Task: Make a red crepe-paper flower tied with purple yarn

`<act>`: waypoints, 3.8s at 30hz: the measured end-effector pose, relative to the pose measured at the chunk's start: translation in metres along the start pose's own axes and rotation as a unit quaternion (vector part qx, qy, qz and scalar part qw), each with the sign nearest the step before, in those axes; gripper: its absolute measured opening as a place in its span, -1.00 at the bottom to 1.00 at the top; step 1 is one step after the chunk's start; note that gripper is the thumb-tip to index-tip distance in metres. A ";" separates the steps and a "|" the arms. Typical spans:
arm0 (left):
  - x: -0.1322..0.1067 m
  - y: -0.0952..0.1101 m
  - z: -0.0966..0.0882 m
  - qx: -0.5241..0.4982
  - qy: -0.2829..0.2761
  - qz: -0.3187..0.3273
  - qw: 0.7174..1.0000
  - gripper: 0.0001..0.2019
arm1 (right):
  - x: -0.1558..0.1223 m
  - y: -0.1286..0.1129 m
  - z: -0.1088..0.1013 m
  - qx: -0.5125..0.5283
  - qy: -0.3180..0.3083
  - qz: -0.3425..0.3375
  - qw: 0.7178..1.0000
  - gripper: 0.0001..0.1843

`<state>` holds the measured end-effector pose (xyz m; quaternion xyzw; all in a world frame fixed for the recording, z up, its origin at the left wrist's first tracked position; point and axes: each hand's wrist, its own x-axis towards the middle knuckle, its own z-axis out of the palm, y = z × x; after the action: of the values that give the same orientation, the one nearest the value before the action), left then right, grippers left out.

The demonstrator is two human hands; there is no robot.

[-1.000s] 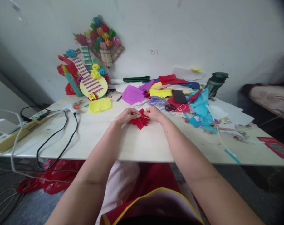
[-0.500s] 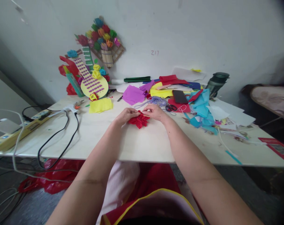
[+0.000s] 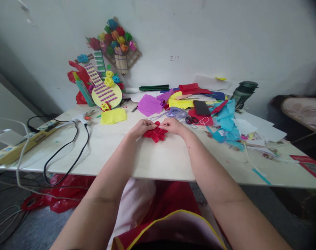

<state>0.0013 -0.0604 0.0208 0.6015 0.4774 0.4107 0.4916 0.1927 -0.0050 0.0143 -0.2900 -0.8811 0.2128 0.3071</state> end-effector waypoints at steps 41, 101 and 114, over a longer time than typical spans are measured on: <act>0.002 0.001 -0.004 -0.296 0.020 -0.037 0.954 -0.49 | 0.010 0.003 0.009 0.021 0.109 0.032 0.993 -0.86; 0.010 -0.009 0.007 -0.179 0.146 0.026 0.972 -0.67 | 0.010 -0.002 0.020 -0.060 0.198 0.073 0.976 -0.83; 0.010 -0.005 0.002 -0.208 0.150 -0.012 0.967 -0.81 | 0.008 -0.003 0.021 -0.054 0.161 0.024 0.985 -0.84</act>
<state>0.0041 -0.0509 0.0157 0.4121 0.4567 0.5804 0.5335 0.1723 -0.0063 0.0040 -0.3572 -0.8233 0.1230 0.4237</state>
